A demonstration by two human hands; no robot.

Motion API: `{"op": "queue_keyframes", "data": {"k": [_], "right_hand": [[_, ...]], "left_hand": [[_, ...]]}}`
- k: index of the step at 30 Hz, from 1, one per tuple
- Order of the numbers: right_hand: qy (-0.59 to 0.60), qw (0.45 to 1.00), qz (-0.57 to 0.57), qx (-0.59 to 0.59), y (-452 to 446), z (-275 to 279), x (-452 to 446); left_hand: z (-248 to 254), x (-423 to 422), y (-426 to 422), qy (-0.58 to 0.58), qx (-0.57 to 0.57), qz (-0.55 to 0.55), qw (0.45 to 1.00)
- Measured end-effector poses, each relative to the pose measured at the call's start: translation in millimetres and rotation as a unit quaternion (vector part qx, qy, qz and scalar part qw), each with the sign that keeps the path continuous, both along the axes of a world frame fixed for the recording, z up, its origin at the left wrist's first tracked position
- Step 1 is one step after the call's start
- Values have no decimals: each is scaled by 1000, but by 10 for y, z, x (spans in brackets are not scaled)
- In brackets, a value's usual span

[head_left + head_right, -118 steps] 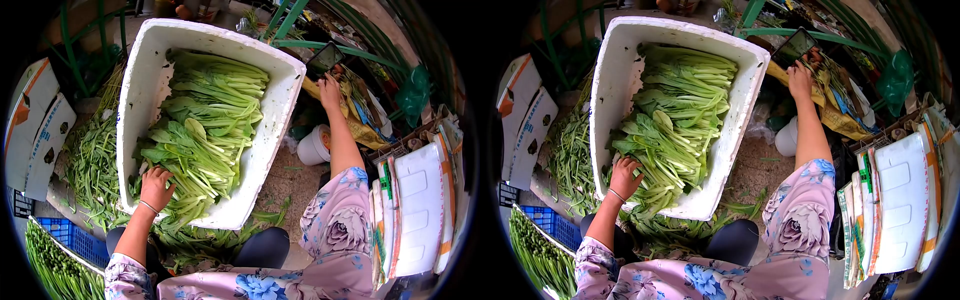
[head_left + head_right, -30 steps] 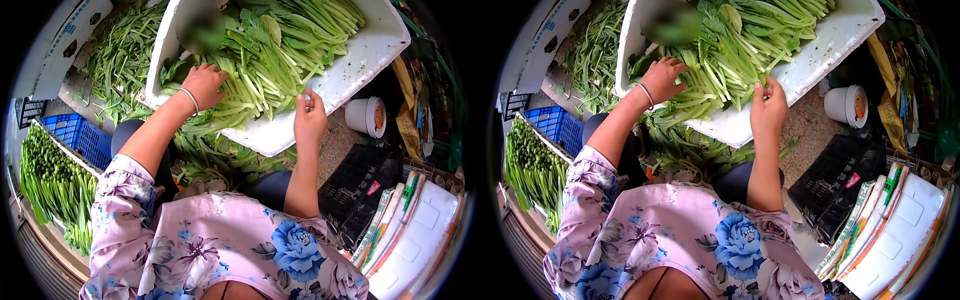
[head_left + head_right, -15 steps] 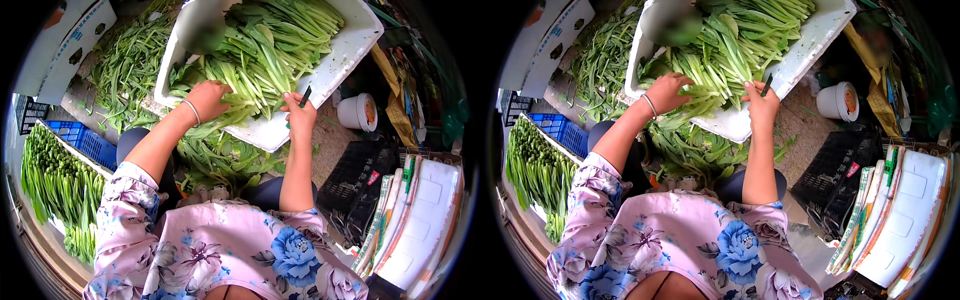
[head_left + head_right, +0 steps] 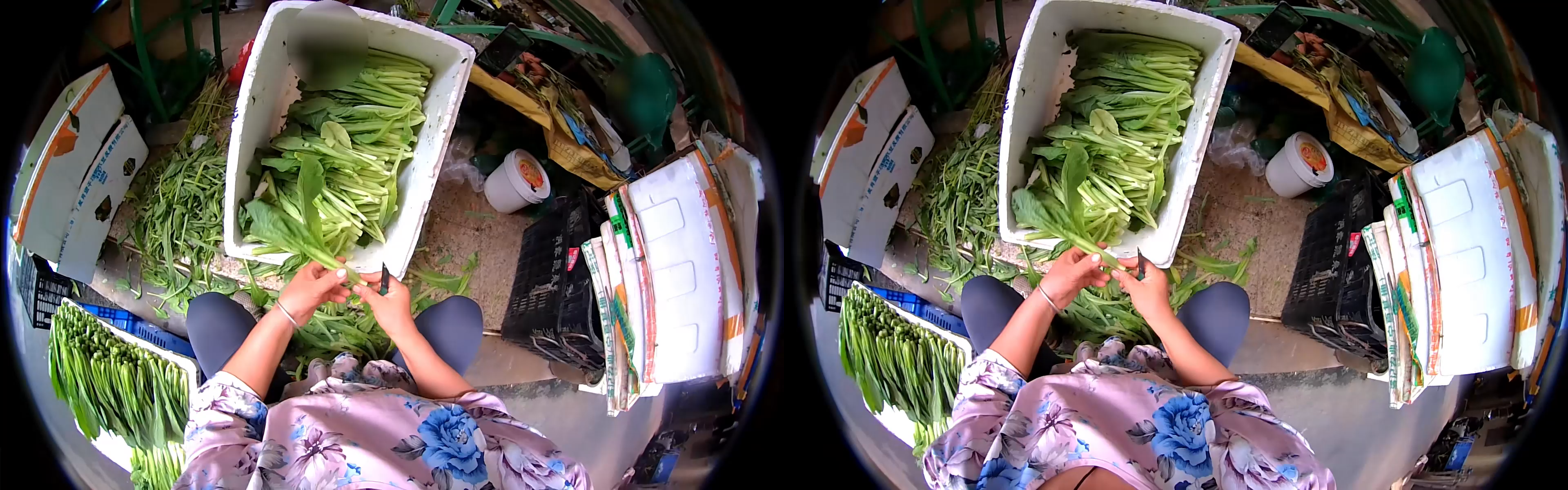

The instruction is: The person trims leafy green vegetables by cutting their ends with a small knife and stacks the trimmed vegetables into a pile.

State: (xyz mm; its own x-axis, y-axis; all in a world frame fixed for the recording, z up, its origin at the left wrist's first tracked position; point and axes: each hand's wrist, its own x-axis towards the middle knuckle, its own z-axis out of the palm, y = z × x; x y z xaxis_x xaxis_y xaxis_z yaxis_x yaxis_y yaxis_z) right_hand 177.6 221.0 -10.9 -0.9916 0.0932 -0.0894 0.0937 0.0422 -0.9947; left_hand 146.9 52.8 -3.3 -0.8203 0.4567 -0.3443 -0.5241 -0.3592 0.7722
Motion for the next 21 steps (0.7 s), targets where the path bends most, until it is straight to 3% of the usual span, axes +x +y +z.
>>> {"op": "queue_keyframes", "data": {"k": [2,7,8,9,12,15,21], "right_hand": [[1,999,11,39,-10,-89,120],[24,992,39,116,-59,-198,249],[22,998,40,36,-99,-212,248],[25,998,41,34,-107,-206,259],[-117,985,49,-117,-133,-69,290],[-104,971,46,-213,-178,-127,329],[-110,968,42,-220,-238,-225,375]], "left_hand": [[-98,164,25,-66,51,73,994],[-335,327,64,-145,67,132,978],[-331,377,61,-132,81,154,976],[-320,384,69,-118,97,172,973],[-312,385,100,-115,101,199,968],[-345,402,163,-108,103,229,962],[-434,461,254,-119,129,278,945]]}}
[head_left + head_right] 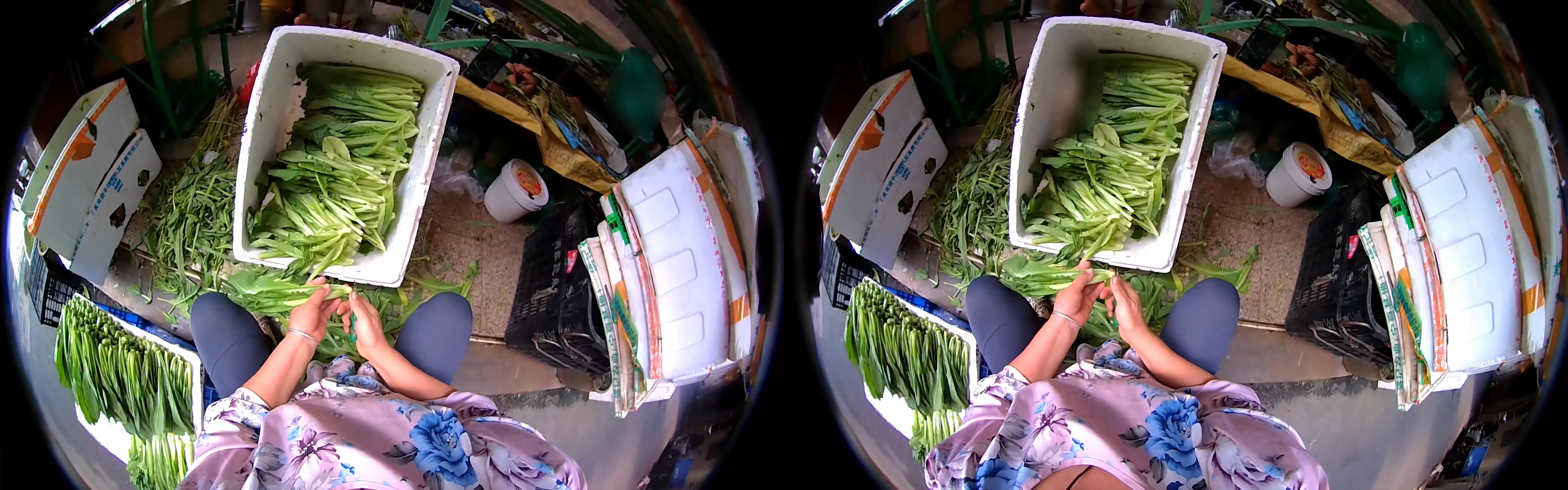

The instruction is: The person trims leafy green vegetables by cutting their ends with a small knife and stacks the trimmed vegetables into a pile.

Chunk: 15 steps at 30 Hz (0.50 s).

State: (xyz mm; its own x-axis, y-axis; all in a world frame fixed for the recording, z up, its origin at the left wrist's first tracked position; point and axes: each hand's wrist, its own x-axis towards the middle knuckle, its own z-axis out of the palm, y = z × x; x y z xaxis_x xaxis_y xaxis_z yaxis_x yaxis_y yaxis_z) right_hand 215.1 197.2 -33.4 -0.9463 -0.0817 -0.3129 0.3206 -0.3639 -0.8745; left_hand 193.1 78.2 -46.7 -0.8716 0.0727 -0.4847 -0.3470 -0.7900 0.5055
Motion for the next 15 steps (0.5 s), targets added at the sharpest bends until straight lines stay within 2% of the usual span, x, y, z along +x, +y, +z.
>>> {"op": "queue_keyframes", "data": {"k": [9,15], "right_hand": [[-8,1000,2,-7,51,-22,-1],[-63,996,28,-64,90,40,-28]], "left_hand": [[-32,32,51,-7,2,2,1000],[5,31,42,-18,12,0,1000]]}}
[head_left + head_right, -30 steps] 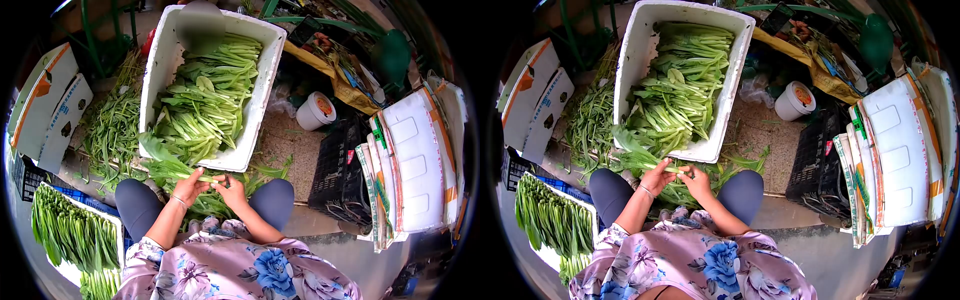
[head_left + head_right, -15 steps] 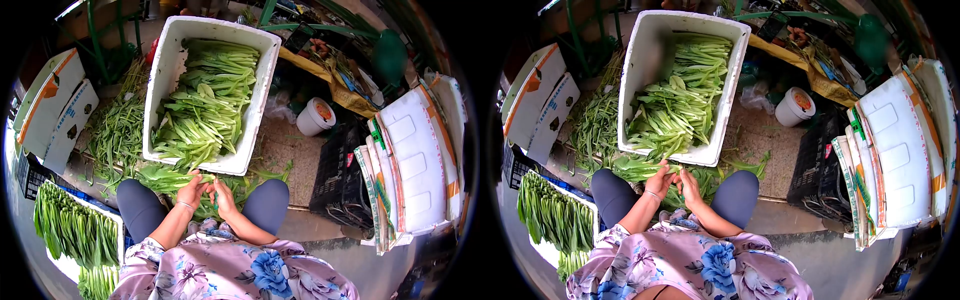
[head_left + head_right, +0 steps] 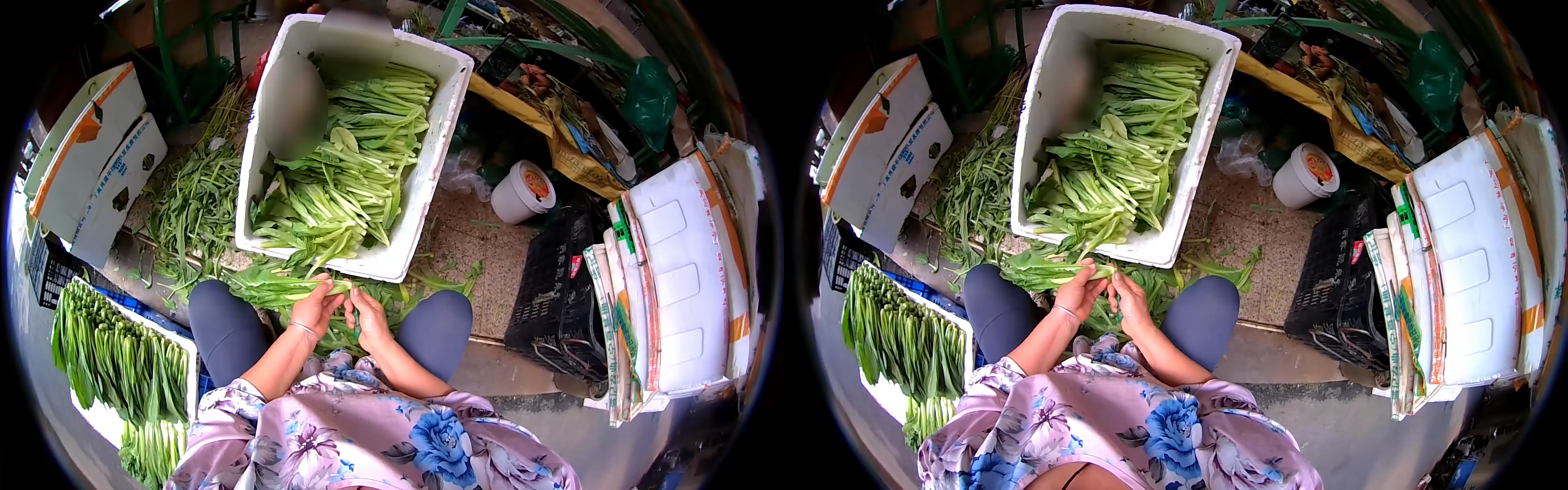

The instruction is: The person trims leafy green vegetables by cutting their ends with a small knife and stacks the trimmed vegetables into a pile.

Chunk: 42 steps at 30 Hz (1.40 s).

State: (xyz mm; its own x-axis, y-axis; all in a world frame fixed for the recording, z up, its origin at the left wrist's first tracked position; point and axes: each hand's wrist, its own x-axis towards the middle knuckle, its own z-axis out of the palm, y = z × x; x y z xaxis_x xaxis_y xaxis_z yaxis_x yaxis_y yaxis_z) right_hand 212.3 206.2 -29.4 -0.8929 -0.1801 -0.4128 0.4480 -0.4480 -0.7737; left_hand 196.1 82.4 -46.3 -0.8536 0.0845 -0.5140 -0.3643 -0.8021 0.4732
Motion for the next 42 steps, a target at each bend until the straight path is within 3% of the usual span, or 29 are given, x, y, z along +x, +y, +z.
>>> {"op": "queue_keyframes", "data": {"k": [5,11,29,34,36,37,39,40,42], "right_hand": [[-29,999,13,-16,35,-56,-14],[-96,979,16,-179,89,-107,-49],[-111,993,-23,-36,29,-139,-64],[-2,990,45,130,18,-179,-50],[56,972,80,216,37,-304,-66],[117,954,85,263,44,-426,-66],[127,933,82,327,51,-521,-46],[127,932,79,329,49,-568,-27],[64,972,-29,222,-6,-563,26]], "left_hand": [[-26,11,0,-7,8,3,1000],[34,-7,-46,15,-5,-36,999],[13,30,-262,75,-125,-105,984],[-69,17,-361,75,-169,-154,971],[-17,26,-395,68,-216,-179,957],[-36,32,-395,70,-214,-183,957],[-90,40,-384,61,-180,-180,965],[-116,56,-366,60,-171,-177,967],[-109,90,-307,75,-168,-174,967]]}}
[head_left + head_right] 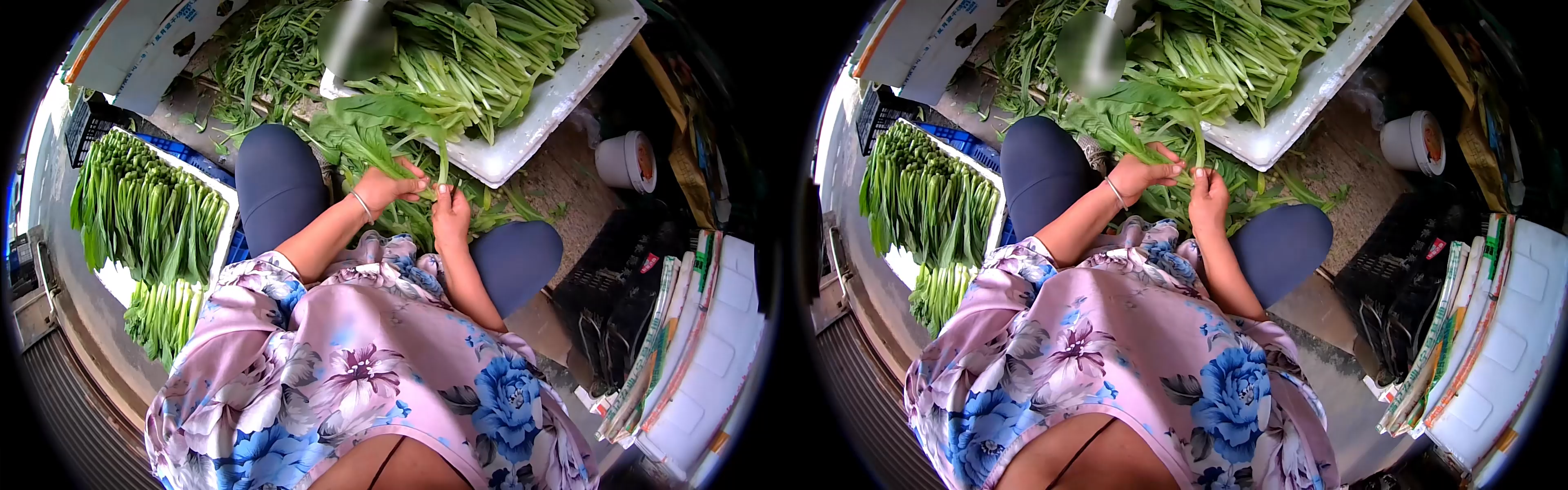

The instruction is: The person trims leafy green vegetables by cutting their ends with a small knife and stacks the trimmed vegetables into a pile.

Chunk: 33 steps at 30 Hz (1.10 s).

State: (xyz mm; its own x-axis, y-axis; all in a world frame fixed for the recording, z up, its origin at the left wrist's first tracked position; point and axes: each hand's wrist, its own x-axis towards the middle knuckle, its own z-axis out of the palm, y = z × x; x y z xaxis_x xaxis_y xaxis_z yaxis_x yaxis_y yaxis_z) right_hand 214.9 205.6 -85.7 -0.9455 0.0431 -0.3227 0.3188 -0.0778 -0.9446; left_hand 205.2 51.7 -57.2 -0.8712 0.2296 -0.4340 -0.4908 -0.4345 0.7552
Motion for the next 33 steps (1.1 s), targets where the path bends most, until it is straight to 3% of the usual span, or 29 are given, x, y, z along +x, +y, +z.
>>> {"op": "queue_keyframes", "data": {"k": [5,6,7,9,11,13,15,17,19,24,27,33], "right_hand": [[8,992,-106,-70,-78,203,92],[-45,975,-195,-97,-52,211,77],[-98,947,-281,-123,-19,216,59],[-162,915,-327,-168,164,36,54],[-270,892,-260,-252,242,-22,126],[-389,866,-64,-307,249,-8,99],[-356,898,-2,-259,90,212,-80],[-136,988,-48,-57,-61,378,-446],[-30,990,-135,-21,-108,432,-889],[-61,985,-157,31,-176,69,-1639],[-18,978,-197,62,-262,-12,-1717],[-62,975,-205,-61,-154,304,-1508]], "left_hand": [[-20,29,84,44,48,7,998],[-49,8,68,44,52,8,998],[-98,-24,17,7,64,75,995],[-130,-69,-101,-53,61,162,983],[-144,-92,-110,-72,57,171,981],[-218,-97,-64,-79,78,154,982],[-258,-87,-26,-86,96,138,982],[-242,-71,24,-117,106,130,979],[-348,-46,74,-133,114,125,977],[-349,-84,98,-143,84,103,981],[-327,-89,80,-145,62,104,982],[-350,-42,36,-157,38,80,984]]}}
